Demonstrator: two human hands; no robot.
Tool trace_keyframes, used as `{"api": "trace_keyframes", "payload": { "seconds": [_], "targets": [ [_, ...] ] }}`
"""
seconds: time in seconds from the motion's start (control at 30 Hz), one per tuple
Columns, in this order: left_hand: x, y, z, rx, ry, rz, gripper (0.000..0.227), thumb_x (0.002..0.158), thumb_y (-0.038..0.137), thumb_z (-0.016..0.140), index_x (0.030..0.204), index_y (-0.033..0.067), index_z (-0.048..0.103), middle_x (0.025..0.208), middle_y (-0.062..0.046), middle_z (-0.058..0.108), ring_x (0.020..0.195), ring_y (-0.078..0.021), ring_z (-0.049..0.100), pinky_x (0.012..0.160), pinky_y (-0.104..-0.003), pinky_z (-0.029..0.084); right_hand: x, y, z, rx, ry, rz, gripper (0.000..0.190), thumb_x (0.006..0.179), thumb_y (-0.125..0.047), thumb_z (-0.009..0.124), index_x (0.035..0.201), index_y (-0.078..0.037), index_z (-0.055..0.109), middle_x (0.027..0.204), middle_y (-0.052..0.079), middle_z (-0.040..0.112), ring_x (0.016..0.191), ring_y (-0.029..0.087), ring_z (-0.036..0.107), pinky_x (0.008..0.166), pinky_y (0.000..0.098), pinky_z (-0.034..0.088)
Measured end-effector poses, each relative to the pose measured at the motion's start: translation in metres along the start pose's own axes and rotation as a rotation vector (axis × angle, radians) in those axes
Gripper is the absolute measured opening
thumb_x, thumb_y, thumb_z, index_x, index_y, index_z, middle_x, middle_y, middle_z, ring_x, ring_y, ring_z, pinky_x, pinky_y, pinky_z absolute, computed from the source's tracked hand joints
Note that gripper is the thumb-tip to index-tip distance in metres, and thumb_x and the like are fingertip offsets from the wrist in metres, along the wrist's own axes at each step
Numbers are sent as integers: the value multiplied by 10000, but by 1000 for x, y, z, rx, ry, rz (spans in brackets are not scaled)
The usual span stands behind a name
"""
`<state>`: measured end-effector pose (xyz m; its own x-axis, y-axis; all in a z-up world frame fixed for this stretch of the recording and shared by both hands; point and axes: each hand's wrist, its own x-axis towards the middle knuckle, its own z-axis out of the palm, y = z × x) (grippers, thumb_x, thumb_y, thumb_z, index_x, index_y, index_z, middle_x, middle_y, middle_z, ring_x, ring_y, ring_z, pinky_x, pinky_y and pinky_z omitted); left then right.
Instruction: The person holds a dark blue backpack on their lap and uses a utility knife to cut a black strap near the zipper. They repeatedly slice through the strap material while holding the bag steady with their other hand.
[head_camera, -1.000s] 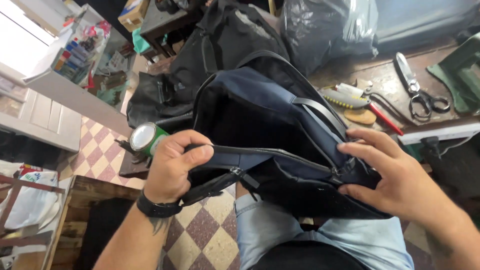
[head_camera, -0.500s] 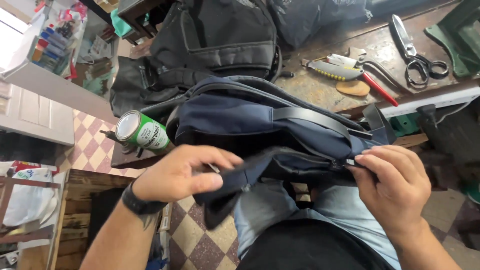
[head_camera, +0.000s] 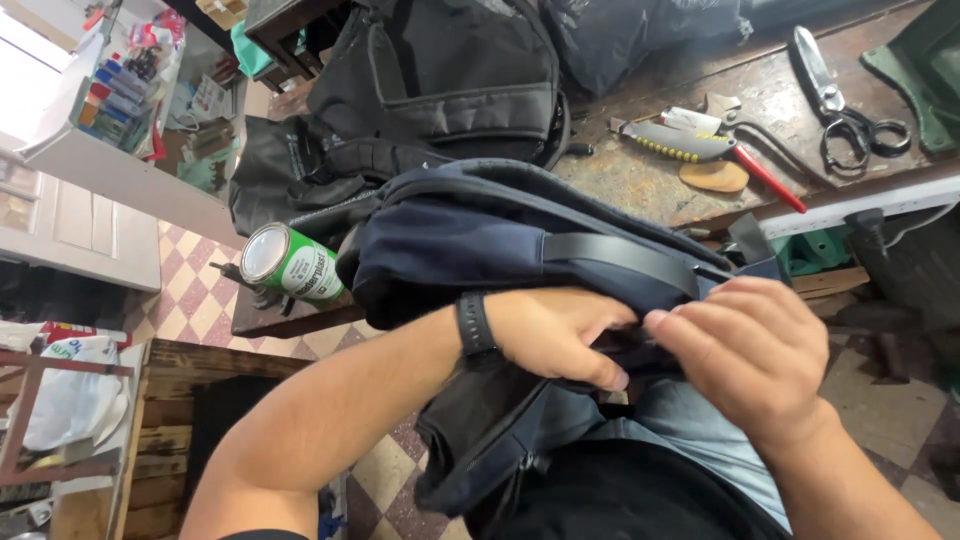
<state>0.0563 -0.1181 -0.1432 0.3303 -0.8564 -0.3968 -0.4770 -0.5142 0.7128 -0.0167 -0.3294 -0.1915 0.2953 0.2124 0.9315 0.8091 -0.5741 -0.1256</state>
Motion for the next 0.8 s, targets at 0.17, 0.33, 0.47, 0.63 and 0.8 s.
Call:
{"api": "trace_keyframes", "payload": {
  "seconds": [0.17, 0.33, 0.47, 0.63, 0.8],
  "targets": [
    [-3, -46, 32, -550, 3, 223, 693, 795, 49, 615, 1477, -20, 515, 1475, -103, 590, 1360, -216, 554, 1223, -348, 420, 4, -12, -3, -8, -55, -33, 129, 1016, -119, 656, 1033, -64, 771, 959, 79, 749, 769, 247, 680, 813, 438, 587],
    [-58, -28, 40, -578, 173, 143, 685, 809, 22, 544, 1491, -38, 521, 1529, -146, 591, 1435, -234, 549, 1280, -372, 396, -22, -29, -19, -141, -7, 138, 254, 987, -231, 735, 1110, -9, 737, 1105, 142, 782, 990, 321, 728, 972, 496, 580],
    [-112, 16, 31, -683, 364, 102, 593, 919, 105, 630, 1491, -23, 536, 1504, -126, 609, 1408, -232, 573, 1260, -391, 410, -10, -18, -29, -129, -7, 241, 422, 1046, -269, 584, 1266, 85, 650, 1352, 338, 651, 1235, 532, 639, 1126, 631, 520],
    [-118, 28, 40, -1136, 472, 119, 850, 797, 297, 791, 1502, -96, 524, 1300, -164, 675, 1143, -213, 666, 1013, -296, 519, 56, 2, -23, -38, -40, 184, 485, 1089, -248, 484, 1348, 135, 629, 1449, 408, 599, 1344, 628, 616, 1200, 670, 510],
    [-85, 11, 31, -1227, 652, 246, 723, 950, 248, 673, 1550, -92, 453, 1568, -222, 538, 1438, -317, 541, 1248, -416, 421, 57, 49, 39, 126, -289, 312, 393, 1125, -198, 506, 1439, -27, 667, 1485, 211, 669, 1360, 407, 617, 1162, 530, 414]
  ]
}}
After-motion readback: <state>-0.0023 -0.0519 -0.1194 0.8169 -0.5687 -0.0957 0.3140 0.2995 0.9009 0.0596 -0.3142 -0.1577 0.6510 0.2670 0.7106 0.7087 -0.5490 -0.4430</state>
